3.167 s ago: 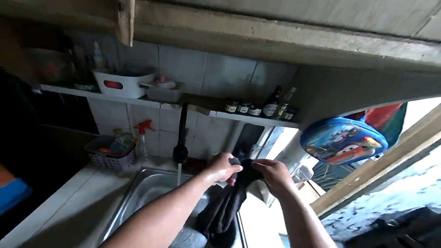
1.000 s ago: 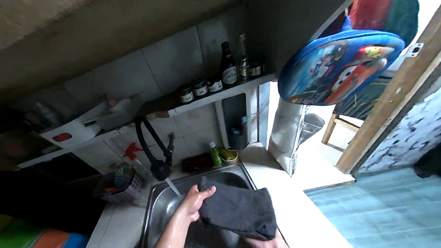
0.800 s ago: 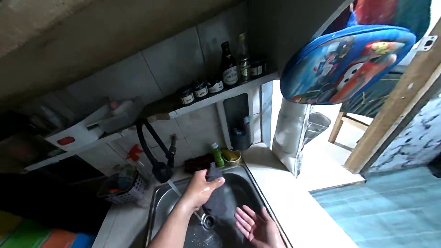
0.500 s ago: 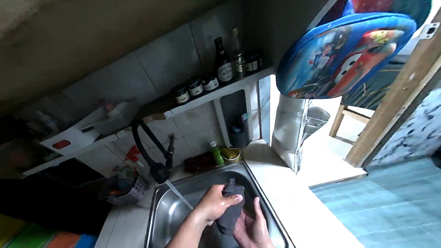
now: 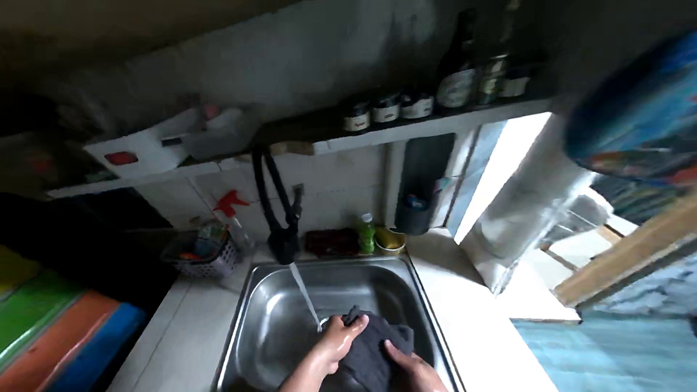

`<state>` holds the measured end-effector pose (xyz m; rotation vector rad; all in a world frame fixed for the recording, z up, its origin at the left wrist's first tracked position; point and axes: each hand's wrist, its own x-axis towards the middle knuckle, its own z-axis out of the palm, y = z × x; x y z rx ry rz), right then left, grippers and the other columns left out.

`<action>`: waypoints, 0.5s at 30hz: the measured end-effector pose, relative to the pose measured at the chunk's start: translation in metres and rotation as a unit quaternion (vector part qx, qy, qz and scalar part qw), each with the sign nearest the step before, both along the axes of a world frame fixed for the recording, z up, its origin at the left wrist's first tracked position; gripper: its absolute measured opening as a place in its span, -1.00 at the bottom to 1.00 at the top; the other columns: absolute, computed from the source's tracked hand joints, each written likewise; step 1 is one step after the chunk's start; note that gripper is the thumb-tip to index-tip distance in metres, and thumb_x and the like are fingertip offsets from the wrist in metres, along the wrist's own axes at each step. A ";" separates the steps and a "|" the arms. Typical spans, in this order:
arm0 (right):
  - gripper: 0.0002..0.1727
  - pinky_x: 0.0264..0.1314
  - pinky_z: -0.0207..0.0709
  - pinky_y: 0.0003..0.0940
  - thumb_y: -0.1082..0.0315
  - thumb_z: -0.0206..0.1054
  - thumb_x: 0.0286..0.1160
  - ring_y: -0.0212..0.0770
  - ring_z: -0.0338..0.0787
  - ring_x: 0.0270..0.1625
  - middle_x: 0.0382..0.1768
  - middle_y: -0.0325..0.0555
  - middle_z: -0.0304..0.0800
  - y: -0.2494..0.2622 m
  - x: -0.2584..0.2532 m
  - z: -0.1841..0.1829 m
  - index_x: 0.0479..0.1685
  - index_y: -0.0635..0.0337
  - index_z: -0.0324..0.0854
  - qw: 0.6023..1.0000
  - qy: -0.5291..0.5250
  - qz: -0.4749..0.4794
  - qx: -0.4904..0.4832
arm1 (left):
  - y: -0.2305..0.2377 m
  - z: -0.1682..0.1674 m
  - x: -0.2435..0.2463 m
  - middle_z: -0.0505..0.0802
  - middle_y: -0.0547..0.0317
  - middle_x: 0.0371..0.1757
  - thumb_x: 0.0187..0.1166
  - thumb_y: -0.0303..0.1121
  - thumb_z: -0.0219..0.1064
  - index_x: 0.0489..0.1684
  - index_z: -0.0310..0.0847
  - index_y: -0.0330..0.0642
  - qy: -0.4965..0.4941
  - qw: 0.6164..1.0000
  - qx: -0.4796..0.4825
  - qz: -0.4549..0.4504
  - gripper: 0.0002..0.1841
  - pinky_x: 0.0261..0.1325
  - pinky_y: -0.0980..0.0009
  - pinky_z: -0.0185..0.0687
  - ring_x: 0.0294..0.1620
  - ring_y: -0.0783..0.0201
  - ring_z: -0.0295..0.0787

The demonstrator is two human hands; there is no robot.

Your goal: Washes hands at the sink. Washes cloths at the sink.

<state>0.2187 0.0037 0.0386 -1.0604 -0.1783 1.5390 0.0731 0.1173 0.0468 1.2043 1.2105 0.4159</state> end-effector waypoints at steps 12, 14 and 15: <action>-0.66 -0.01 0.83 -0.05 0.27 0.14 0.76 -0.12 0.89 -0.06 -0.06 0.02 0.84 0.107 0.018 0.050 0.33 0.29 0.44 0.980 -0.199 -0.014 0.002 | 0.071 -0.018 -0.056 0.82 0.06 -0.25 0.76 -0.38 0.18 0.35 0.52 -0.33 -0.041 0.996 -0.066 0.049 -0.69 -0.20 0.32 0.75 -0.39 0.28 0.78; -0.67 -0.04 0.81 -0.04 0.26 0.06 0.78 -0.08 0.87 -0.07 -0.06 0.05 0.81 0.143 0.004 0.066 0.31 0.27 0.45 0.982 -0.189 0.001 0.014 | 0.070 -0.016 -0.057 0.84 0.01 -0.30 0.82 -0.20 0.14 0.34 0.52 -0.31 0.015 0.998 -0.054 -0.036 -0.64 -0.22 0.25 0.78 -0.42 0.22 0.81; -0.67 -0.03 0.80 -0.01 0.24 0.01 0.80 -0.07 0.86 -0.09 -0.08 0.05 0.80 0.163 -0.004 0.070 0.28 0.25 0.46 0.985 -0.170 0.011 0.021 | 0.067 -0.018 -0.059 0.86 -0.07 -0.26 0.83 -0.11 0.10 0.30 0.56 -0.33 0.044 0.995 -0.046 -0.073 -0.57 -0.18 0.14 0.81 -0.38 0.13 0.85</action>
